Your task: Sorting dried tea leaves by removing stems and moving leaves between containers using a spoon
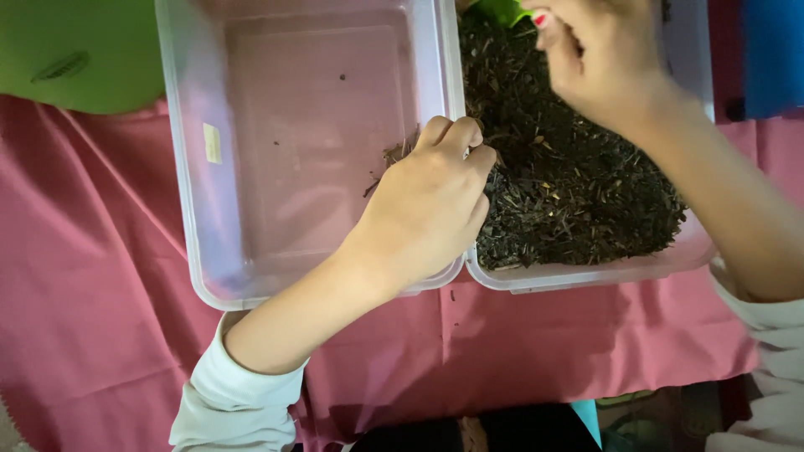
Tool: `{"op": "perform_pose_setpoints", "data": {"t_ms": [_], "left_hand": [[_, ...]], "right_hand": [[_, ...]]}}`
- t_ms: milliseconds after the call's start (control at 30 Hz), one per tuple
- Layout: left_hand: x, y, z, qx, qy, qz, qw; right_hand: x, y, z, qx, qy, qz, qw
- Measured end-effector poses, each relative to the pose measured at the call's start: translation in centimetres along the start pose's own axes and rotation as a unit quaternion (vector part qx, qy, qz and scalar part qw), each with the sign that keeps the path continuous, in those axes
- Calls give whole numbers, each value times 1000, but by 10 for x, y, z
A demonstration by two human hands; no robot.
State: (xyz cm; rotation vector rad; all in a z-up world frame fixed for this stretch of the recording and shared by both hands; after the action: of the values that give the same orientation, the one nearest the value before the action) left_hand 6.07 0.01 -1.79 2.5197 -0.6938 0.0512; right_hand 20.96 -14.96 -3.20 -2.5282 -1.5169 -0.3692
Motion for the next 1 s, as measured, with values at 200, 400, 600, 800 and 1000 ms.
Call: {"op": "perform_pose_setpoints", "data": {"t_ms": [200, 400, 600, 800, 1000], "left_hand": [[2, -1, 0, -6, -17, -11, 1000], [1, -2, 2, 3, -3, 2, 1000], [2, -3, 4, -16, -29, -8, 999], [3, -3, 2, -3, -35, -10, 999], [3, -3, 1, 12, -54, -19, 998]], "right_hand": [[-4, -5, -16, 196, -60, 36, 978], [-27, -3, -5, 398, -93, 187, 893], [-47, -5, -16, 422, -48, 263, 867], [-67, -7, -31, 429, -17, 301, 852], [-91, -32, -56, 403, 43, 323, 856]]}}
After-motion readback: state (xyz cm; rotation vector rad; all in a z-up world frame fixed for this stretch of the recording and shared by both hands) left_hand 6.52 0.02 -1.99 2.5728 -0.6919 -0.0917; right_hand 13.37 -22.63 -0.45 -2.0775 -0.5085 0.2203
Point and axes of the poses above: each hand's wrist, its own x-axis towards the middle knuckle, its own z-axis out of the palm, y = z × x, the point moved 7 cm from there along x, towards the middle knuckle, and after that the axes turned 11 degrees about -y, right-handed, at the moved point
